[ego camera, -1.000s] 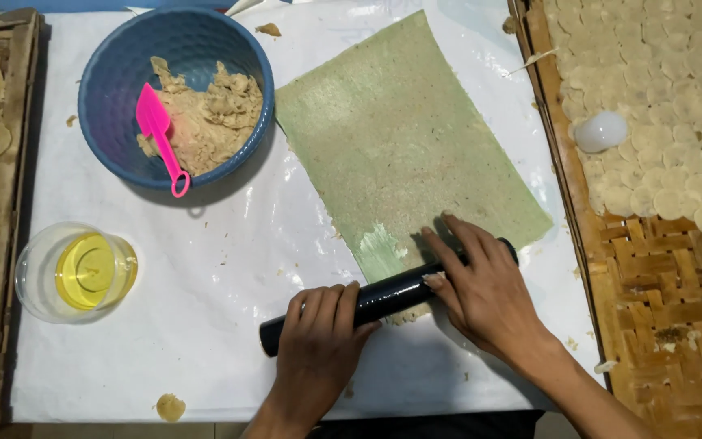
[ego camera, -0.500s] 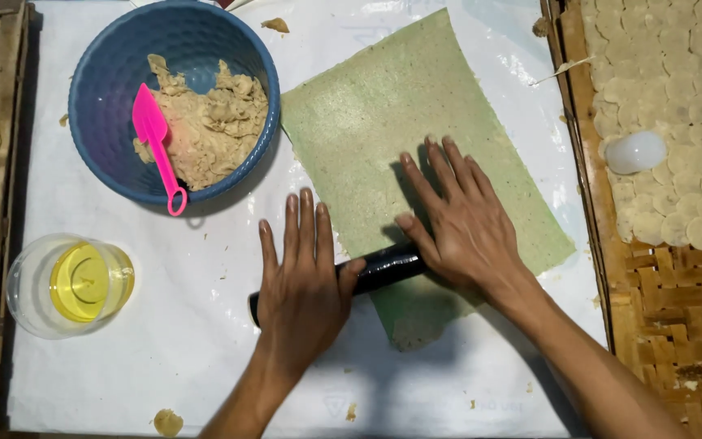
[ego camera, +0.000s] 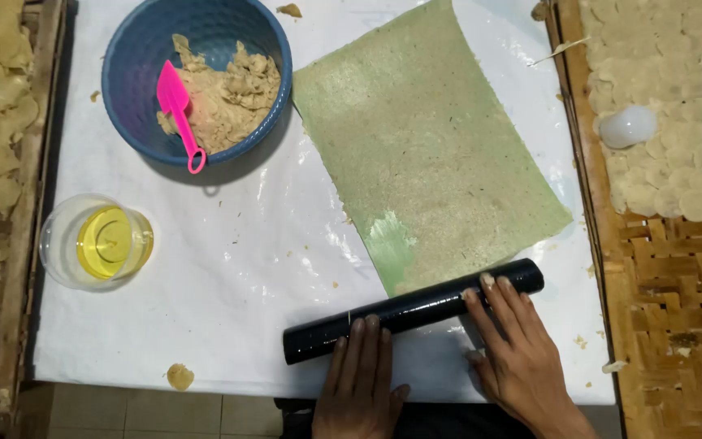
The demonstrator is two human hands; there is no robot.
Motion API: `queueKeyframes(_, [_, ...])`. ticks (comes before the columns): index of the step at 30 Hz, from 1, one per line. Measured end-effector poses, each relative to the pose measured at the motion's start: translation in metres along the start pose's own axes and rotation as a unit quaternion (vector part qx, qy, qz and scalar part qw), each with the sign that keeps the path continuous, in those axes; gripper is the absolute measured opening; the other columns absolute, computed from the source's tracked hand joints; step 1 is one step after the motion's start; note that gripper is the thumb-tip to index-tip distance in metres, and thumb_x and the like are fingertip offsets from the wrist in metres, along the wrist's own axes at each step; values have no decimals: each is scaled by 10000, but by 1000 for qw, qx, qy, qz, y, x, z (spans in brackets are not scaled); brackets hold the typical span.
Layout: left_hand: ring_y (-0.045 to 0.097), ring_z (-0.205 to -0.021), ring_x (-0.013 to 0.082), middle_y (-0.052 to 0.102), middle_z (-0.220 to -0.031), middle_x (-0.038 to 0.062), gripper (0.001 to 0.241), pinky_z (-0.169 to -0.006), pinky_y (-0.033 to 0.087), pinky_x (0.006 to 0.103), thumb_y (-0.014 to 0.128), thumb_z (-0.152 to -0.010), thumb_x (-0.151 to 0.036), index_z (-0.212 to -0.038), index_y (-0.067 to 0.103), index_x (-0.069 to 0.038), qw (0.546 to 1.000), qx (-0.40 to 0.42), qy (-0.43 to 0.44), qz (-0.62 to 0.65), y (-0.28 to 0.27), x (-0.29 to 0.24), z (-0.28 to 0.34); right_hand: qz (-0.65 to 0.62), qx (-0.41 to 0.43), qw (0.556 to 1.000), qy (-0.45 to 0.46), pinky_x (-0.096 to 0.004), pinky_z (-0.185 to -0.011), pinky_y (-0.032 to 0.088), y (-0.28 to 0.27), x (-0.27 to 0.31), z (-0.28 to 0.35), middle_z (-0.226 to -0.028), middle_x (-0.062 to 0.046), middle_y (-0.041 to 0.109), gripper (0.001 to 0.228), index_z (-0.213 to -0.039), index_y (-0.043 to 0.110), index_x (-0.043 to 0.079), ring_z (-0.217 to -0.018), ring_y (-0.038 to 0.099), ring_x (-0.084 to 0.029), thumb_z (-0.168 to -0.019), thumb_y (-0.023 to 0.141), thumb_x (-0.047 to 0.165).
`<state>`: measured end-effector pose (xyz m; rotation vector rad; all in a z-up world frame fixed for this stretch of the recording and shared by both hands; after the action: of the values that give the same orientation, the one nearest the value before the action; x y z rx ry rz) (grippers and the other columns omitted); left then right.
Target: Rolling out dough on a flat surface using a rolling pin and adding small pieces of dough.
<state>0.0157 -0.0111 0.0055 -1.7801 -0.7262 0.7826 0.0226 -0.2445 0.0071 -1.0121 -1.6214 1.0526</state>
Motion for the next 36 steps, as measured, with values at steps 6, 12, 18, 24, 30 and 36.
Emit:
queueKeyframes(6, [675,-1002,311,670,-1153,145,375,-903,549,439,765,-873,-236,-1169,665,-28,983,-134,-53,114,-33,3,-18,-83,-59,995,-5,-498,-1282,308,-5,-1,42,-1568,-114,476,857,-1467,514,125,-1481,436,-299,-640,725,200])
queueKeyframes(12, [647,-1008,254,649,-1157,74,635,-911,513,401,885,-736,-312,-1278,645,-84,993,14,-102,64,6,19,-8,-125,-125,984,7,-493,-1157,419,-20,1,27,-1351,-116,635,664,-1313,605,45,-1274,606,-296,-921,456,561])
queueKeyframes(18, [698,-908,280,690,-1077,141,510,-848,561,408,827,-790,-250,-1212,657,-18,985,-62,-70,148,-25,14,-27,-107,-134,983,-59,-517,-1166,406,-37,15,-23,-1318,-123,659,649,-1293,633,72,-1286,614,-287,-942,481,597])
queueKeyframes(24, [681,-923,269,659,-1121,115,546,-842,529,407,798,-840,-280,-1299,612,-49,985,5,-149,90,-13,36,-45,-96,-34,989,-103,-512,-1154,356,-26,31,-104,-1478,-190,514,551,-1404,542,50,-1406,458,-357,-1005,517,429])
queueKeyframes(30, [512,-1359,409,482,-1490,236,702,-1160,325,610,776,-849,-362,-1409,530,-17,991,-1,-125,51,-19,55,-68,-38,17,993,-111,-543,-1206,229,13,29,-162,-1569,-254,423,693,-1524,453,84,-1490,343,-404,-1047,328,570])
queueKeyframes(36, [228,-1504,573,296,-1568,426,872,-1182,143,707,751,-867,-355,-1465,365,148,982,51,-158,94,-38,85,-107,-36,25,993,-114,-543,-1221,222,18,35,-203,-1593,-261,394,799,-1560,396,71,-1506,320,-412,-1026,288,656])
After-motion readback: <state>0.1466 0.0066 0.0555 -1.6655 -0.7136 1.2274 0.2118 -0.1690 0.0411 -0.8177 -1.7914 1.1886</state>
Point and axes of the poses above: each hand's wrist, its own z-axis away from the middle knuckle, its own y-axis out of the palm, x = y × z, the point moved 2 cm from there along -z, towards the middle knuckle
